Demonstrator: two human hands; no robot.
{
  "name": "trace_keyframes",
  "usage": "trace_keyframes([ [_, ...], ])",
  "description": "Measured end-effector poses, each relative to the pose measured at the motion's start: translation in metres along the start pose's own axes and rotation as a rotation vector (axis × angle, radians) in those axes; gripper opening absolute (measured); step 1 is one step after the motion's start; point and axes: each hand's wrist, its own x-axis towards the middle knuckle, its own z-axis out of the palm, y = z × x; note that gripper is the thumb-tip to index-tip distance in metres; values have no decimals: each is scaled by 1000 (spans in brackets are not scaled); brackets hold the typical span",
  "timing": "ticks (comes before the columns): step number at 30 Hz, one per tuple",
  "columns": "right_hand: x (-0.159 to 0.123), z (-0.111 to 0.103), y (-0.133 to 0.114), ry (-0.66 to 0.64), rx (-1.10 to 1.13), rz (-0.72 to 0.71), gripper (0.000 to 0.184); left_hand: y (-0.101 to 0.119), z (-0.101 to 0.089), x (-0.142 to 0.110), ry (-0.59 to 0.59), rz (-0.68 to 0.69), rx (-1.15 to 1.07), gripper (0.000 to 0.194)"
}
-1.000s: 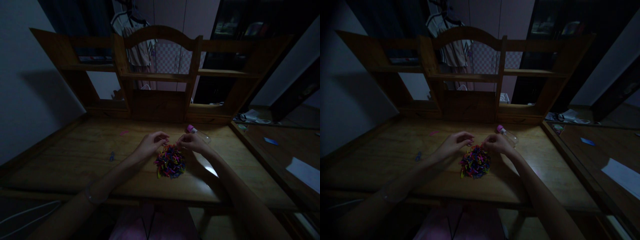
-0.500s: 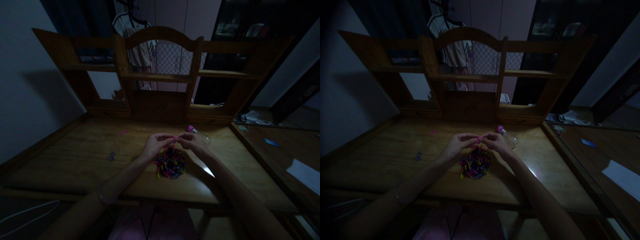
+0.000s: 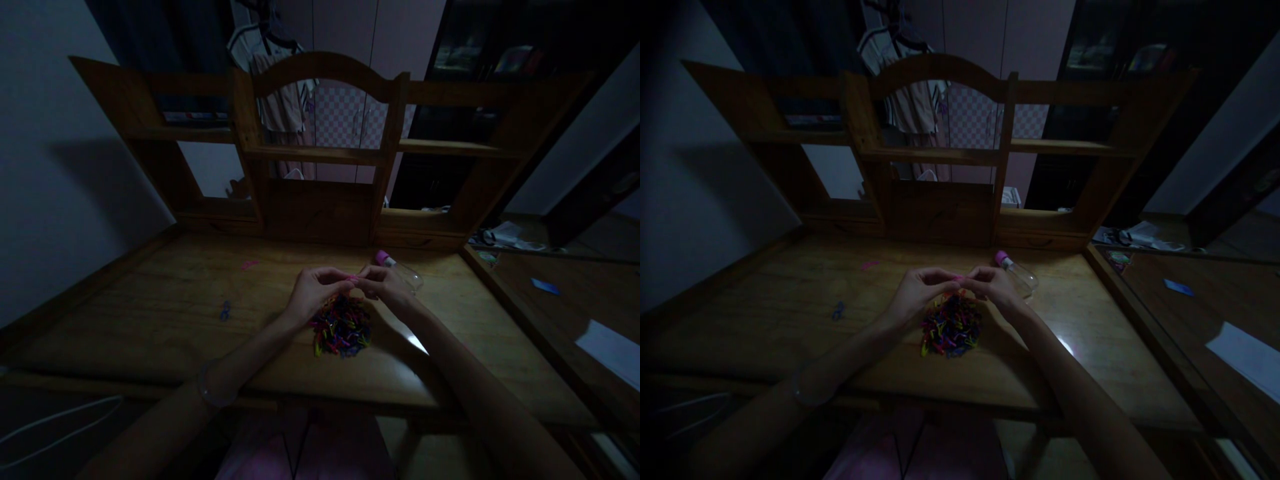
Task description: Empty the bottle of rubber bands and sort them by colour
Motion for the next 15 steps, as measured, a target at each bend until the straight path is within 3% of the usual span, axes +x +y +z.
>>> trace_keyframes([
  [4,-3,2,-2,-47,-3,-3,32,4,-5,-3,3,23,41,21],
  [7,-4,3,-3,-42,2,6,30,5,-24,1,18,73,152,22],
  [10,-3,2,-2,-22,51,9,25,-1,-66,11,91,173,355,22],
  [12,-1,1,-1,-8,84,21,24,-10,-105,20,225,214,485,23],
  [15,2,-1,3,4,124,36,23,-26,-165,32,377,63,506,31],
])
